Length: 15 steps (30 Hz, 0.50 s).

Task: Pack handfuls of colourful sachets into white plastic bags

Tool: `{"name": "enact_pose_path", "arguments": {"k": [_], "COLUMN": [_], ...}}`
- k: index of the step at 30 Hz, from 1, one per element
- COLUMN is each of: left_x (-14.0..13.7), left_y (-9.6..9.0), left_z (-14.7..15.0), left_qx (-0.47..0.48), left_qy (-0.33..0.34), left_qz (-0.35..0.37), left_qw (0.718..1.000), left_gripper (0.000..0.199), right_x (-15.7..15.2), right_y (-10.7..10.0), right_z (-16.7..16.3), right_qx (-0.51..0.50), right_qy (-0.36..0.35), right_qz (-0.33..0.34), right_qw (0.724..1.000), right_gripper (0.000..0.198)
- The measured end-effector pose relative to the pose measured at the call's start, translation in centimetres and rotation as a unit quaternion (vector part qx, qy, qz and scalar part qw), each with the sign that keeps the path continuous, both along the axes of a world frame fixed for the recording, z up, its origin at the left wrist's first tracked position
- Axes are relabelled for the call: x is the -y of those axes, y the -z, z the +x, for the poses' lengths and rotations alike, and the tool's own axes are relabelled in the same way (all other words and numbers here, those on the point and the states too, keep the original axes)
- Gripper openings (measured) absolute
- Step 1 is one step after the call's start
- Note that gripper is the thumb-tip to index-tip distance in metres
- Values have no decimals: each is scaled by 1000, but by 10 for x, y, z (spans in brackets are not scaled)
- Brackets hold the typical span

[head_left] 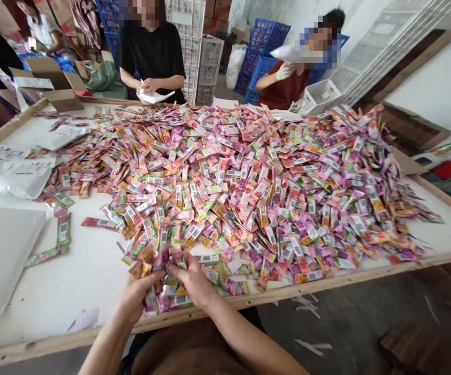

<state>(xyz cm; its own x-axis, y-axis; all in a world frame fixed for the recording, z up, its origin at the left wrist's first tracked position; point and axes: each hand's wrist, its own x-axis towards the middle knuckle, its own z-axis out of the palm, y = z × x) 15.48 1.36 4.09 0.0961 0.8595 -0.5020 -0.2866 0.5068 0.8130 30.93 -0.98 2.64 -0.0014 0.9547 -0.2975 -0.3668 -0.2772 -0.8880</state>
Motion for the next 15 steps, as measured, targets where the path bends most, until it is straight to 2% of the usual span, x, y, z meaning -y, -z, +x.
{"name": "enact_pose_path", "arguments": {"k": [2,4,5,7,9,10,12,15], "left_x": [14,23,25,26,23,21,16,10], "left_y": [5,11,13,16,17,18,21,29], "left_z": [5,7,6,5,5,6,7,10], "left_qx": [9,-2,-12,-29,-44,-59,-104,-165], "left_qy": [20,67,87,96,57,27,-22,-10], "left_qz": [35,48,57,77,94,112,170,226], "left_qw": [999,997,995,992,993,992,980,960], "left_gripper": [59,52,52,56,54,47,31,23], "right_x": [8,14,15,15,12,10,10,15], "right_y": [-4,-7,-7,-5,-2,1,7,21], "right_z": [-6,-9,-9,-10,-12,-14,-17,-22], "right_qx": [52,139,195,302,368,393,431,421], "right_qy": [-30,-60,-72,-100,-142,-151,-141,-106], "right_qz": [54,123,166,253,304,304,270,236], "right_qw": [997,981,964,914,867,855,849,869], "right_gripper": [30,27,25,27,37,45,62,76]}}
